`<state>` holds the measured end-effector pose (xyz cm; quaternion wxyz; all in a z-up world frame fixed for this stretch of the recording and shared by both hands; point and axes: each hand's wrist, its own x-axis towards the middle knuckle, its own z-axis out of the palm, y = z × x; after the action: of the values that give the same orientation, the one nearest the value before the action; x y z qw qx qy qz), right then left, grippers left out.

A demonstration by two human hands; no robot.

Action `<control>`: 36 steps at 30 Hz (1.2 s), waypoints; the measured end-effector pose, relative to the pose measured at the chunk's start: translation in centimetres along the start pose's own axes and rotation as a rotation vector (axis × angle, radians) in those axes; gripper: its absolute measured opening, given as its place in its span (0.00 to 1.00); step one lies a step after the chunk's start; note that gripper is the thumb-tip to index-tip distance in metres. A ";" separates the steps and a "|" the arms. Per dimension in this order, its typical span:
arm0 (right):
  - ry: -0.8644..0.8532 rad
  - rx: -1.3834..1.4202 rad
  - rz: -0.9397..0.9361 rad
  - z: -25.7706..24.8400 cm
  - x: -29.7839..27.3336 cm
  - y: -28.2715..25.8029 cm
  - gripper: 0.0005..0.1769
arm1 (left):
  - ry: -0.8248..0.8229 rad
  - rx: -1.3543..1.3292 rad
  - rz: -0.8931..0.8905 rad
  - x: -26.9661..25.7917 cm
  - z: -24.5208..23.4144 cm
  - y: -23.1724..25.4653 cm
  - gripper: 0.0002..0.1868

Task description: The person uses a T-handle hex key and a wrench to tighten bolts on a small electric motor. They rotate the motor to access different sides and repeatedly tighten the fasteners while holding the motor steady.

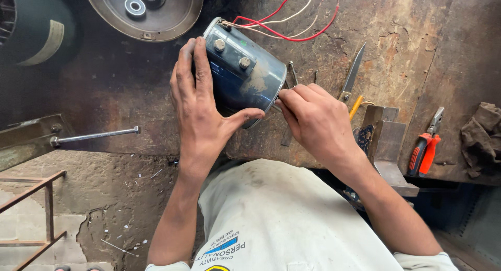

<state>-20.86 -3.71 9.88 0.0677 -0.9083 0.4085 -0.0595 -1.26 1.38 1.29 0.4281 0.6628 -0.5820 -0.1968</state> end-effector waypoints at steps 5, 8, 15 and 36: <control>0.063 -0.063 -0.004 0.3 -0.6 -1.0 0.09 | 0.010 0.005 0.000 -0.2 0.4 -0.3 0.76; 0.068 -0.035 0.044 0.7 -0.5 -1.0 0.07 | 0.027 0.014 0.018 -0.1 0.6 -0.6 0.76; -0.044 0.204 0.046 1.2 -0.2 1.0 0.06 | 0.064 -0.007 0.050 -0.3 1.1 -1.4 0.76; 0.045 0.175 0.161 2.1 -0.9 -0.2 0.09 | 0.081 -0.166 0.105 1.9 -0.5 -3.9 0.39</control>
<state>-20.99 -2.73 7.85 0.1422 -0.8617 0.4745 -0.1099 1.90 -0.39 -1.09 0.5142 0.6010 -0.5801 -0.1946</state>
